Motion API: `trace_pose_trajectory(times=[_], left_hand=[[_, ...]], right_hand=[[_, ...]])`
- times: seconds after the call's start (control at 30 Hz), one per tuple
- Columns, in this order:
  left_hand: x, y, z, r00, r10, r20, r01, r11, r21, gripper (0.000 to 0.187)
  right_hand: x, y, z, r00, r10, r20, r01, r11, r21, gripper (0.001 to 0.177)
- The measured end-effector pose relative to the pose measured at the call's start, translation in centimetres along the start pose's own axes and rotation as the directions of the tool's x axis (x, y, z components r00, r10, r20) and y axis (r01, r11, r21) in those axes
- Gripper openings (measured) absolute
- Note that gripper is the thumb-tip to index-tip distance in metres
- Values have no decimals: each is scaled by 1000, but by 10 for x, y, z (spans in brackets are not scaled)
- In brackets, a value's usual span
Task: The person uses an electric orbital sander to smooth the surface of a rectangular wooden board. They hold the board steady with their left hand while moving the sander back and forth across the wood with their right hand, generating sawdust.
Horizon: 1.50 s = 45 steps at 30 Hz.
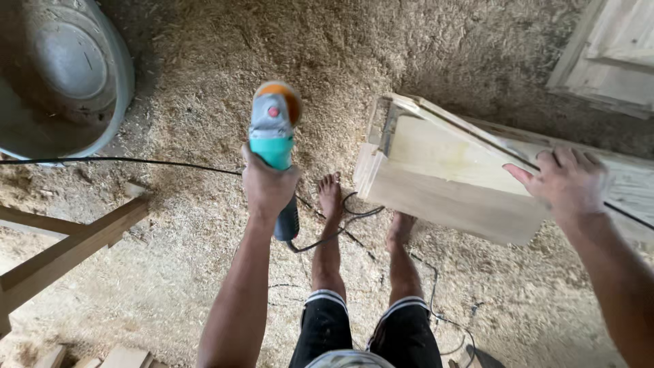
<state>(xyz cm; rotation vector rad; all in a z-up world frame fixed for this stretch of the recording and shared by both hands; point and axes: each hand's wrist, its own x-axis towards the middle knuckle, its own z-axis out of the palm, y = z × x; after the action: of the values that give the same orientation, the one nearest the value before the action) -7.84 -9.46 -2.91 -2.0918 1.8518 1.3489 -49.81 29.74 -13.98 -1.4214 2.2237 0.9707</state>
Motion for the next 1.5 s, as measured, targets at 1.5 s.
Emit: trace_pose_trajectory(times=[1.5], left_hand=[[-6, 8, 117, 914, 160, 374, -319, 851, 416, 75]], right_hand=[[-13, -219, 105, 964, 169, -205, -14, 802, 596, 99]])
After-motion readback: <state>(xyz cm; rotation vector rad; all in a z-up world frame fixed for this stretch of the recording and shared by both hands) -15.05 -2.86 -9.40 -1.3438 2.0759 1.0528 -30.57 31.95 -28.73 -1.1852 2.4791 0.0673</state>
